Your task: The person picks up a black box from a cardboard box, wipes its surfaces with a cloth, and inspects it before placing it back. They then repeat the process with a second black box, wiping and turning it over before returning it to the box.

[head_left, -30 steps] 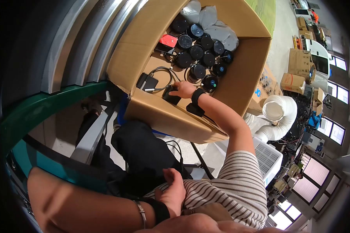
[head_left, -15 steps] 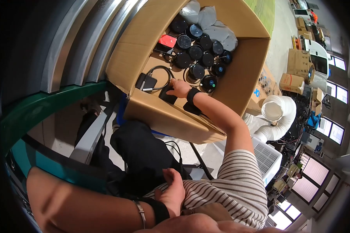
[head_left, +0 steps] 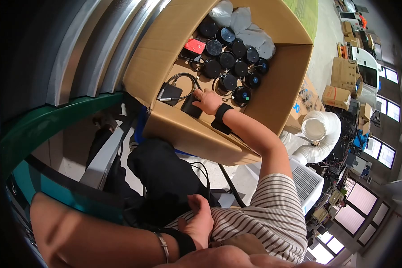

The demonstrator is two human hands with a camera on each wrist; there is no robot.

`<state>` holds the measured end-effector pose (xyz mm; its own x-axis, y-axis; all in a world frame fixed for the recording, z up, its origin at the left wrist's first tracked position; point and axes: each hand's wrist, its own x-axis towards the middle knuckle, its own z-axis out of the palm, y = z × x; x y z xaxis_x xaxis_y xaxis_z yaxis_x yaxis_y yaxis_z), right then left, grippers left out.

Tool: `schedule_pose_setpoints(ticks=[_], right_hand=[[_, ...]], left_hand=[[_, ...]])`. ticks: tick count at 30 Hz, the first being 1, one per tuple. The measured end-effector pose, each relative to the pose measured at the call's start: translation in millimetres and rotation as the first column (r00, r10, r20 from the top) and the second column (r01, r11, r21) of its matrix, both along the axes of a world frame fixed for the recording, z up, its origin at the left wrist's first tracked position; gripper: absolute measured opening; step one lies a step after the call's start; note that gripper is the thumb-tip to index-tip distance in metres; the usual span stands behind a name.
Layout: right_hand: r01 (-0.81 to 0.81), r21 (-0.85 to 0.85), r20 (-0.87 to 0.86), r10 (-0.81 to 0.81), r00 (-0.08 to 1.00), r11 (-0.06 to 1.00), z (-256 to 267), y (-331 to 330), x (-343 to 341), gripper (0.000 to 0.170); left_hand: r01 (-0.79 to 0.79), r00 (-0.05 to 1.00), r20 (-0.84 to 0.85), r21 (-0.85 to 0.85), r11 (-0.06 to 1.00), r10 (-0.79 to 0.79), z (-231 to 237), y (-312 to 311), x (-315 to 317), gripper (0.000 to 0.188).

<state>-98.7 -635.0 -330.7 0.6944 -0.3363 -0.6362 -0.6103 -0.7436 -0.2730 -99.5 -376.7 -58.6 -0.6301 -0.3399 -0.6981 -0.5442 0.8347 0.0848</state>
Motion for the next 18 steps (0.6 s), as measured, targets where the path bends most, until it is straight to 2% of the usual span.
schedule_pose_setpoints(ticks=[3, 7, 9, 13, 14, 15, 17, 18], right_hand=[[0.024, 0.084, 0.051, -0.028, 0.998, 0.996, -21.5, -3.8, -8.2, 0.042], [0.088, 0.170, 0.102, -0.107, 0.989, 0.981, -24.0, -5.0, -10.2, 0.043], [0.144, 0.345, 0.224, -0.230, 0.947, 0.928, -39.6, -11.3, -13.1, 0.052], [0.187, 0.329, 0.147, -0.246, 0.958, 0.925, -27.2, -11.6, -3.1, 0.060], [0.099, 0.108, 0.158, -0.116, 0.981, 0.989, -12.0, -4.8, 6.0, 0.061], [0.001, -0.119, 0.138, 0.016, 0.990, 0.993, 0.6, -0.2, 14.2, 0.063], [-0.032, -0.128, 0.173, 0.054, 0.983, 0.991, 3.1, -2.9, 23.4, 0.067], [-0.111, -0.106, 0.261, 0.136, 0.956, 0.988, -2.6, -5.4, 25.0, 0.070]], left_hand=[[-0.015, 1.000, -0.018, 0.004, 1.000, 0.015, 2.6, -2.2, 4.6, 0.041], [-0.011, 1.000, -0.023, 0.003, 1.000, 0.011, 3.6, -3.5, 6.0, 0.044], [-0.009, 1.000, -0.022, 0.004, 1.000, 0.009, 2.0, -3.0, 4.6, 0.044], [-0.018, 1.000, -0.022, 0.001, 1.000, 0.018, 1.0, -1.3, 3.7, 0.044], [-0.017, 1.000, -0.022, 0.002, 1.000, 0.017, 0.9, -1.1, 3.9, 0.044], [-0.013, 1.000, -0.025, -0.001, 1.000, 0.013, 0.9, -1.0, 4.2, 0.044], [-0.010, 1.000, -0.027, -0.005, 1.000, 0.009, 0.5, -0.8, 5.1, 0.044], [0.001, 1.000, -0.028, -0.012, 1.000, -0.001, 0.3, -0.6, 5.6, 0.044]])
